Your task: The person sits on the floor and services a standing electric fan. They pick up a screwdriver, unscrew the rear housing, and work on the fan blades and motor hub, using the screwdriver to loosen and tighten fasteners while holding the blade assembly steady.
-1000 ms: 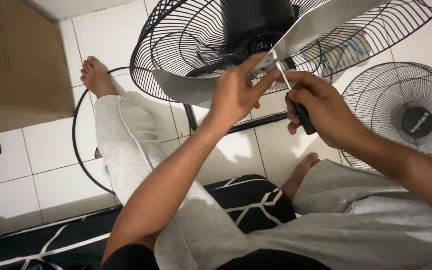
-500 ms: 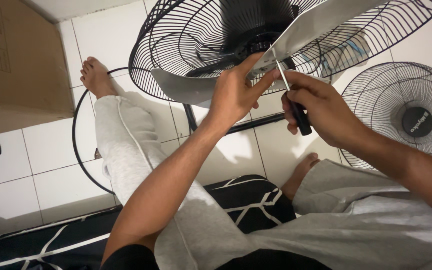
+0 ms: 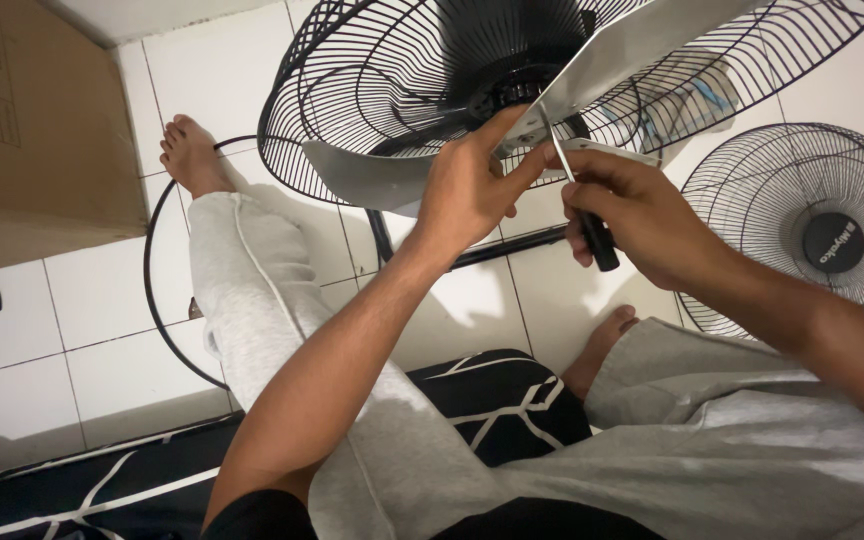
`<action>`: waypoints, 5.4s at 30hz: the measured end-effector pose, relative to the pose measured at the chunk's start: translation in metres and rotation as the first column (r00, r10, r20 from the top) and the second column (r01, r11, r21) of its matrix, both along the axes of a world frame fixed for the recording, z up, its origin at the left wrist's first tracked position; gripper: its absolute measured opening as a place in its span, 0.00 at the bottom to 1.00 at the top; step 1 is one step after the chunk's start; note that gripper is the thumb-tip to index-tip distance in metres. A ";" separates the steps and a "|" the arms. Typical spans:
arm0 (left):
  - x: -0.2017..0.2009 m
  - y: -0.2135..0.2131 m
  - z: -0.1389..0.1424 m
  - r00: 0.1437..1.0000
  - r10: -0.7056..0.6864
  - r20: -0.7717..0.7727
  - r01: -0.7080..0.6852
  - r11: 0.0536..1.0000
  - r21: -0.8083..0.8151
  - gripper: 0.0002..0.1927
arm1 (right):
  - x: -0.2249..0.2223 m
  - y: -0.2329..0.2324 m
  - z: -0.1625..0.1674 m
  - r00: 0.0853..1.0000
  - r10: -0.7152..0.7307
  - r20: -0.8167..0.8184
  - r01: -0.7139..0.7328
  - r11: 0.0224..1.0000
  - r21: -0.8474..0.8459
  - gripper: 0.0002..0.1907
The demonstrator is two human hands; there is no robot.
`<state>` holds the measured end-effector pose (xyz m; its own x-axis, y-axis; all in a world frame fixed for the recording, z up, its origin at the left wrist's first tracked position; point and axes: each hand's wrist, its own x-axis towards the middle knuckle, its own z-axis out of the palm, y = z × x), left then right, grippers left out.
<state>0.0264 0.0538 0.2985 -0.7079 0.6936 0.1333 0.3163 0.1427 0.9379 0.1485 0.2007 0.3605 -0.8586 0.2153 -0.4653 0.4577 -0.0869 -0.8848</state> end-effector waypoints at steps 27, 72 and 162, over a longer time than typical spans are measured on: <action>-0.022 -0.032 0.013 0.952 0.000 -0.307 -0.011 0.999 -0.033 0.20 | 0.000 0.015 -0.005 0.910 0.298 0.287 -0.390 0.850 0.353 0.17; -0.025 -0.012 -0.096 0.888 -0.048 0.458 -0.013 0.991 0.130 0.15 | -0.003 -0.083 -0.121 0.816 -0.563 -0.135 0.447 0.761 -0.469 0.23; -0.022 -0.004 -0.093 0.837 -0.018 0.546 -0.093 0.980 0.175 0.12 | -0.011 -0.073 -0.118 0.848 -0.516 -0.121 0.429 0.803 -0.414 0.27</action>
